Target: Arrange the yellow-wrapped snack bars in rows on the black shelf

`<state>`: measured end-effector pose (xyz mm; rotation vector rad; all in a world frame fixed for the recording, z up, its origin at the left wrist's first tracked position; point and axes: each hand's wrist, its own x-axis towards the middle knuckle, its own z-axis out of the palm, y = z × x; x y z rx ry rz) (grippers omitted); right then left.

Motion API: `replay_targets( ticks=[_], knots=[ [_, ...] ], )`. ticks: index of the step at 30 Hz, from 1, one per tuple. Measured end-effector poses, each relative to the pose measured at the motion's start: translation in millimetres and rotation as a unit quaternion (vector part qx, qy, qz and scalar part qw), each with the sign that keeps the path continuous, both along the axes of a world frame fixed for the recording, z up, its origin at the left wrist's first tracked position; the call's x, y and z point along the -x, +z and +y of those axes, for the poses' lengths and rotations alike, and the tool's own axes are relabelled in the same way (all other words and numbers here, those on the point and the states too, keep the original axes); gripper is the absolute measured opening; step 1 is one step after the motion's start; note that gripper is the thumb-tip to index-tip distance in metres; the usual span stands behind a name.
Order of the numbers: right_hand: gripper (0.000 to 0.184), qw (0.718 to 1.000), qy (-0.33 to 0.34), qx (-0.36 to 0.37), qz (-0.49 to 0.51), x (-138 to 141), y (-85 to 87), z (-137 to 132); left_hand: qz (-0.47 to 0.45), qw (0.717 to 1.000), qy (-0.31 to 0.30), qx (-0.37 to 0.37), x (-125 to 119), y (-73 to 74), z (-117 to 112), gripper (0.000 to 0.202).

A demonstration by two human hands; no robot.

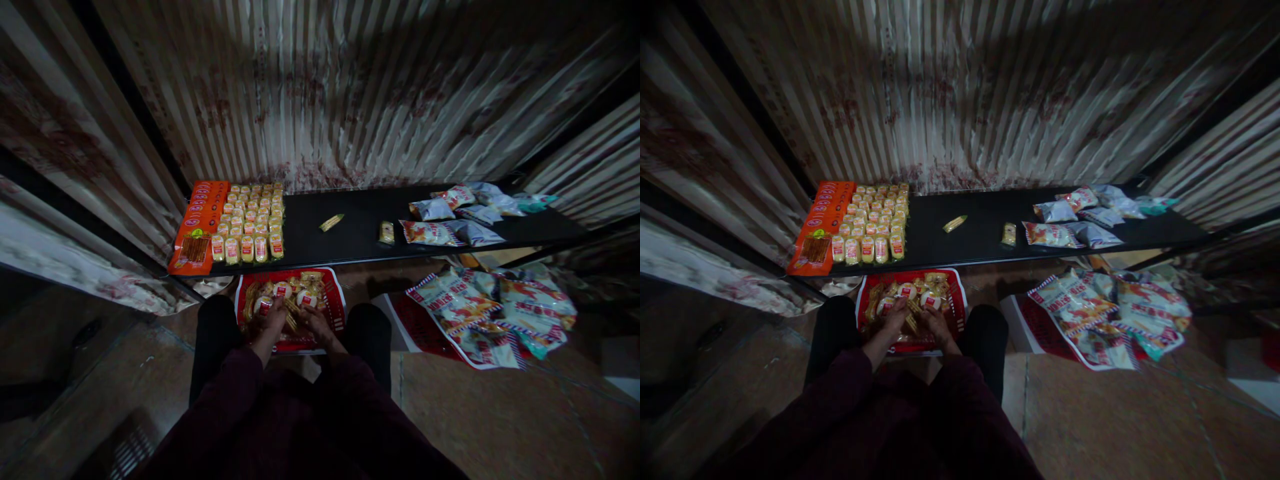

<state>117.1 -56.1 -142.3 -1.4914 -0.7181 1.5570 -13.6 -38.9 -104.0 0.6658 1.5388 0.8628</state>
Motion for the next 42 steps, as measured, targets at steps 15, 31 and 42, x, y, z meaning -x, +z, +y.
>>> replay_targets(
  ticks=[15, 31, 42],
  knots=[
    [0.033, 0.954, -0.026, -0.055, -0.294, 2.0, -0.9, -6.3, -0.141, 0.985, 0.065, 0.07, 18.0, -3.0, -9.9, 0.038],
    [0.063, 0.998, -0.049, -0.025, 0.029, 11.7, 17.7, -13.8, -0.18, 0.979, 0.064, 0.072, 18.5, 9.4, -5.9, 0.032],
    [0.055, 0.999, -0.037, -0.005, 0.016, 11.6, 23.0, -14.2, -0.153, 0.98, 0.078, 0.098, 20.4, 3.0, -9.6, 0.005]
  ],
)
